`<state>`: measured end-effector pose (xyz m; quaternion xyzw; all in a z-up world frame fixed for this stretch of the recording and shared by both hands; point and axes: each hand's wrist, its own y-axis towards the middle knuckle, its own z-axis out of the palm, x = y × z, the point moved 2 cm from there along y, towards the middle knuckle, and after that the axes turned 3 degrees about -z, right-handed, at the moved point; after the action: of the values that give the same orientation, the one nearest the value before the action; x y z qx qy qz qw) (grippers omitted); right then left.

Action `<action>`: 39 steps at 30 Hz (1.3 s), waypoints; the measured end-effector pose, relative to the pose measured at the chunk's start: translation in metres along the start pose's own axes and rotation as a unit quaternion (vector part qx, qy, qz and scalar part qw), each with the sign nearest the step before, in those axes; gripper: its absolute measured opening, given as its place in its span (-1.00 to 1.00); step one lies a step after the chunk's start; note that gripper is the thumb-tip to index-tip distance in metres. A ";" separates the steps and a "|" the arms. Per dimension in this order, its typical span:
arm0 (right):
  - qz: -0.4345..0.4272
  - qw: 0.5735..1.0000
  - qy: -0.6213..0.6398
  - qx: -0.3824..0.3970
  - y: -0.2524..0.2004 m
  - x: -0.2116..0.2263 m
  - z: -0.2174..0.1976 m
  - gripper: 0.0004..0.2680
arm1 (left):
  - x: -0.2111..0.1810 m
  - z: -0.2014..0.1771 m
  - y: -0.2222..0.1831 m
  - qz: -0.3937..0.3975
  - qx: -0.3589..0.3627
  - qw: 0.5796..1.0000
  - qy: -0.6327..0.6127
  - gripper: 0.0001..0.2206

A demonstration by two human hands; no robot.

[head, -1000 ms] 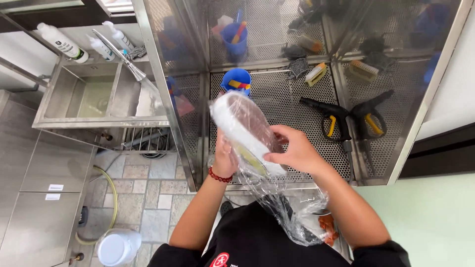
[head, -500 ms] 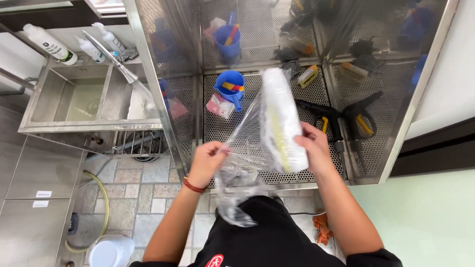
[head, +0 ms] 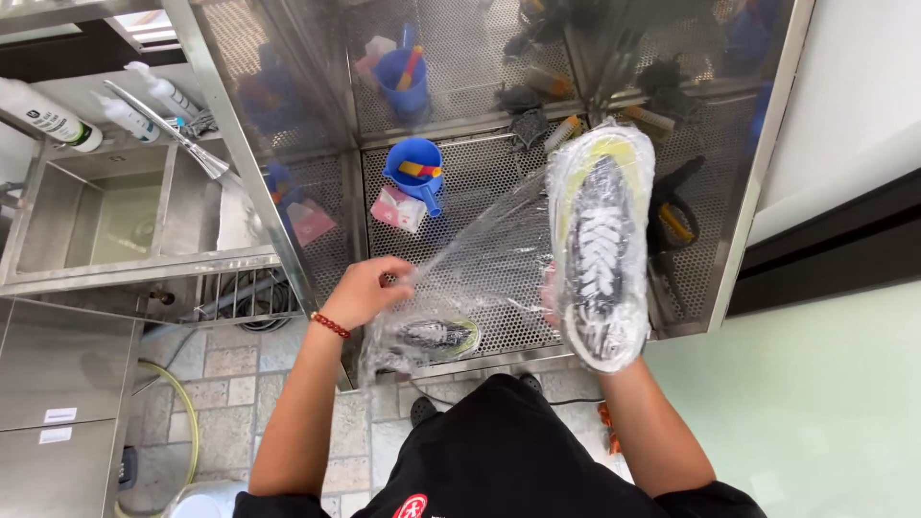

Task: Unwrap and inspect a pair of cleaned or repaired shoes from plastic wrap.

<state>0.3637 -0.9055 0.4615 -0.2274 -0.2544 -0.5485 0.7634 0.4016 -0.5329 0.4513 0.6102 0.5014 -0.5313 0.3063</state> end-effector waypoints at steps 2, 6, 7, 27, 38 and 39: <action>-0.003 1.000 -0.012 0.007 -0.002 -0.003 0.001 -0.42 | -0.033 -0.004 -0.011 0.019 0.017 0.990 0.141 -0.54; -0.013 0.998 -0.046 0.032 0.003 -0.014 0.007 -0.40 | -0.069 0.006 -0.037 0.149 0.020 0.988 0.017 -0.26; -0.015 0.998 -0.055 0.039 0.003 -0.019 0.009 -0.39 | -0.068 0.014 -0.043 0.194 0.010 0.970 -0.149 -0.22; -0.063 0.856 -0.513 -0.024 -0.001 -0.016 0.033 -0.90 | 0.040 0.060 -0.031 0.111 -0.003 0.950 -0.292 -0.05; -0.252 0.699 -0.597 0.302 -0.067 -0.019 0.164 -0.79 | 0.064 0.077 -0.013 0.140 -0.215 0.934 -0.247 -0.02; -0.250 0.701 -0.575 0.339 -0.069 -0.021 0.172 -0.77 | 0.062 0.083 -0.012 0.156 -0.223 0.930 -0.248 0.00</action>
<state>0.2682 -0.8025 0.5847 -0.1521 -0.8603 -0.3583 0.3290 0.3584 -0.5863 0.3731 0.4450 0.4136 -0.4862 0.6281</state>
